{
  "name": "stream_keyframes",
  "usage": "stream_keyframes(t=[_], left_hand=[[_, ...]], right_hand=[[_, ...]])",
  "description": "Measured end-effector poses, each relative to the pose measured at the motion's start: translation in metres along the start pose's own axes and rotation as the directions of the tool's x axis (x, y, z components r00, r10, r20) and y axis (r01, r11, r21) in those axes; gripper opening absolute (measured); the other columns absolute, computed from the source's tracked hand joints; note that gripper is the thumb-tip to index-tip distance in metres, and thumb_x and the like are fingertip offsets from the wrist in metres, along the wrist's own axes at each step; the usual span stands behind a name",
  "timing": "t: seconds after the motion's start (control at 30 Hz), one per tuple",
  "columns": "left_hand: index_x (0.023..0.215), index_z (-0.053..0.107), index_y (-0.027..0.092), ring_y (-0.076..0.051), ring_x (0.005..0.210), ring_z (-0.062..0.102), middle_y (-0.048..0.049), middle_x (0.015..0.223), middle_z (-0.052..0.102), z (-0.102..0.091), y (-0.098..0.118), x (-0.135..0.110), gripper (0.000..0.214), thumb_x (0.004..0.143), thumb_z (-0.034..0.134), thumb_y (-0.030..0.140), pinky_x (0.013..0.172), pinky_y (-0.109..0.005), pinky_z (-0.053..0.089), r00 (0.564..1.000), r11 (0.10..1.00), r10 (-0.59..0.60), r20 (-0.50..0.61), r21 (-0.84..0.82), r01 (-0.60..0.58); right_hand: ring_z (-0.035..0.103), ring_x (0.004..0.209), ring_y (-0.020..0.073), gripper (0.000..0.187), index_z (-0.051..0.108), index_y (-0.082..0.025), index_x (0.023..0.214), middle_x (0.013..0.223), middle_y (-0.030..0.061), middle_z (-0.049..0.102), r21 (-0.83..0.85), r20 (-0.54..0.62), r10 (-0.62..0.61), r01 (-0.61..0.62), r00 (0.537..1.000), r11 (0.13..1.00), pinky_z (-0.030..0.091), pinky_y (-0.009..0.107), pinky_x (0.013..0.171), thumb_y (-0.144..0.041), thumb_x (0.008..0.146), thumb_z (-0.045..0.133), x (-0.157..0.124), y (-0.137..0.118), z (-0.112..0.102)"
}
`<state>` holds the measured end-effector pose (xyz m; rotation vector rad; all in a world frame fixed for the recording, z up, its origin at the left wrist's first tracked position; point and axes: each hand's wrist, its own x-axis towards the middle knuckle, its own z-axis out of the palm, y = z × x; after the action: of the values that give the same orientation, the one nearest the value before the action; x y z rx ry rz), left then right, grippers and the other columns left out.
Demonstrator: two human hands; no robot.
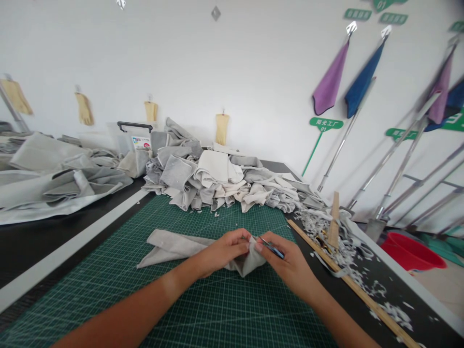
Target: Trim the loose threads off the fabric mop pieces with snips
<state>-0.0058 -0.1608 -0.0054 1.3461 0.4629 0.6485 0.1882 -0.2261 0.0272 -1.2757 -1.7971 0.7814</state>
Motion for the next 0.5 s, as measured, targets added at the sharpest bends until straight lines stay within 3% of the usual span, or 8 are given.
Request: stream_keyframes(t=[0.13,0.2,0.33,0.5], left_hand=[[0.102,0.060,0.016,-0.014,0.083,0.057,-0.0032,0.090,0.063,-0.003,0.002,0.000,0.024,0.087,0.064,0.035,0.079,-0.024,0.041,0.990,0.995,0.102,-0.102,0.008,-0.101],[0.105,0.062,0.017,-0.016,0.089,0.058,-0.0049,0.096,0.064,-0.004,0.005,-0.001,0.027,0.085,0.067,0.034,0.082,-0.025,0.041,0.990,0.995,0.096,-0.108,-0.012,-0.098],[0.114,0.065,0.017,-0.018,0.095,0.059,-0.0070,0.104,0.065,-0.006,0.013,-0.006,0.038,0.082,0.071,0.035,0.086,-0.028,0.041,1.000,0.999,-0.010,-0.012,-0.035,0.009],[0.100,0.070,0.015,-0.015,0.084,0.057,-0.0042,0.091,0.065,-0.007,0.015,-0.010,0.028,0.085,0.067,0.039,0.079,-0.025,0.041,0.993,0.995,-0.100,0.066,0.020,0.099]], right_hand=[[0.048,0.070,0.0139,0.027,0.063,-0.020,0.085,0.075,-0.0015,0.054,-0.039,-0.086,0.011,-0.015,0.996,0.999,0.036,0.024,0.063,-0.043,0.097,0.053,0.002,0.004,-0.001],[0.047,0.070,0.0140,0.028,0.063,-0.020,0.085,0.074,-0.0016,0.053,-0.059,-0.097,0.024,-0.030,0.995,0.998,0.036,0.025,0.062,-0.043,0.097,0.052,0.002,0.006,-0.003],[0.045,0.069,0.0139,0.029,0.062,-0.020,0.085,0.073,-0.0020,0.051,-0.084,-0.089,0.028,-0.035,0.996,0.996,0.034,0.025,0.061,-0.044,0.097,0.052,0.002,0.007,-0.003],[0.045,0.068,0.0135,0.030,0.061,-0.020,0.084,0.073,-0.0020,0.050,-0.062,-0.046,0.020,-0.023,0.999,0.998,0.035,0.025,0.062,-0.045,0.097,0.051,0.000,0.002,-0.001]])
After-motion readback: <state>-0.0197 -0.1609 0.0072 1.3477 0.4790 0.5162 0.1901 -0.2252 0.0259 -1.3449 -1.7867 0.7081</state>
